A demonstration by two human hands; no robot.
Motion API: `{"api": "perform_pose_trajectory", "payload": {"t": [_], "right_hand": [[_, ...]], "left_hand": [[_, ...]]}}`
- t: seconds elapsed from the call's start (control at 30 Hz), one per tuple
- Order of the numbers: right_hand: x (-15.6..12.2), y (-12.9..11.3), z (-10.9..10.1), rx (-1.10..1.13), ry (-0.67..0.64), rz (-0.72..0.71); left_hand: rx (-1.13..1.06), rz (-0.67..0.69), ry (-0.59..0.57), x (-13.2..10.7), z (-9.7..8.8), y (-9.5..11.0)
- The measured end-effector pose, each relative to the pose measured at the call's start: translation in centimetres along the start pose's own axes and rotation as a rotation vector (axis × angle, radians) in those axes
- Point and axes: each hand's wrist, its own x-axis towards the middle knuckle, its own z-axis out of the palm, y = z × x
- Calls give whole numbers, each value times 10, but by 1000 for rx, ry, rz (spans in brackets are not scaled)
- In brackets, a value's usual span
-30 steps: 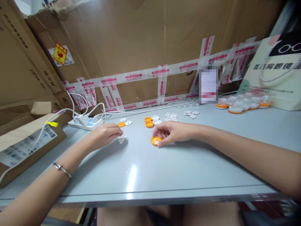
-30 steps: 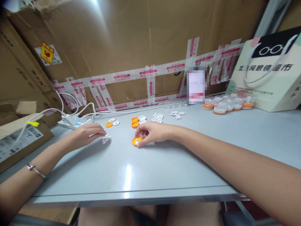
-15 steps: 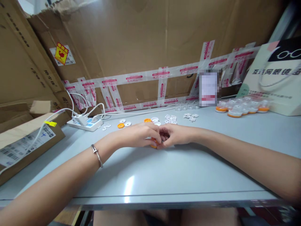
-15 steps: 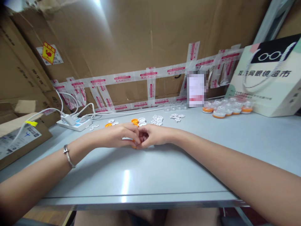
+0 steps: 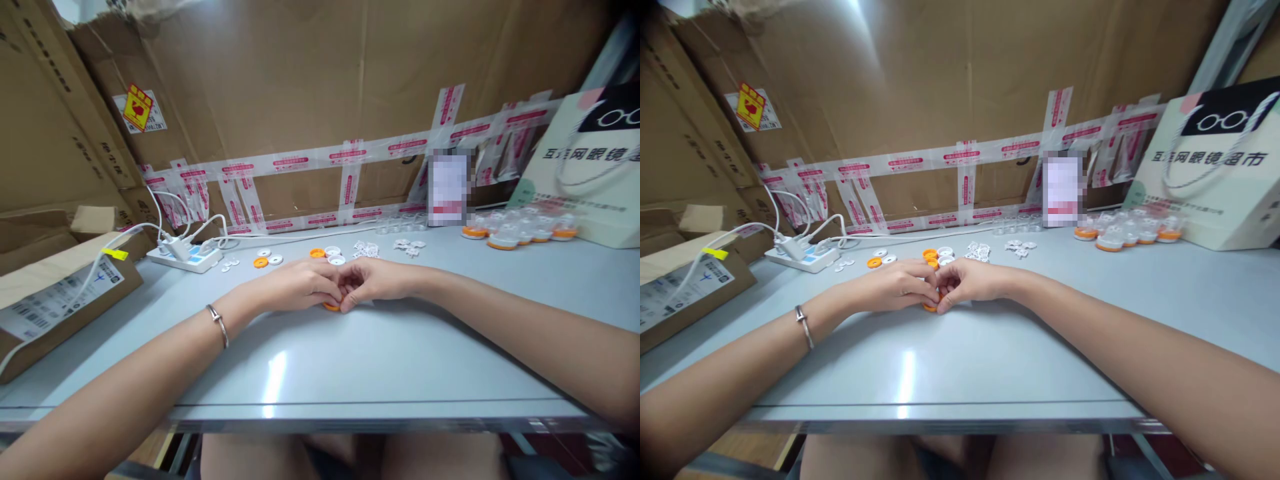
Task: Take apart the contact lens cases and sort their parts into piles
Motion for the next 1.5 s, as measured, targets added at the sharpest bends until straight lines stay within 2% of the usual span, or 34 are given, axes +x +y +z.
{"api": "perform_pose_trajectory", "payload": {"t": [0.17, 0.33, 0.43, 0.63, 0.9, 1.13, 1.23, 1.37, 1.43, 1.5], "right_hand": [[-1, -1, 0, 17, -1, 6], [0, 0, 1, 57, -19, 4], [-1, 0, 1, 65, -13, 19], [0, 0, 1, 45, -13, 11], [0, -1, 2, 46, 3, 30], [0, 0, 1, 26, -2, 20], [-1, -1, 1, 8, 4, 10], [-2, -3, 1, 13, -3, 42], [-2, -4, 2, 15, -8, 50], [-2, -4, 2, 7, -4, 58]], "left_hand": [[190, 56, 29, -2, 2, 4], [406, 127, -20, -6, 3, 4], [451, 154, -23, -8, 1, 5], [329, 111, 69, -5, 3, 6], [-25, -40, 101, -6, 13, -1], [-72, -63, 122, -6, 13, 2], [-125, -132, 177, -7, 7, 1], [-68, -244, 256, -21, -18, -11], [18, -292, 228, -36, -32, -21], [119, -344, 139, -56, -42, -29]]}}
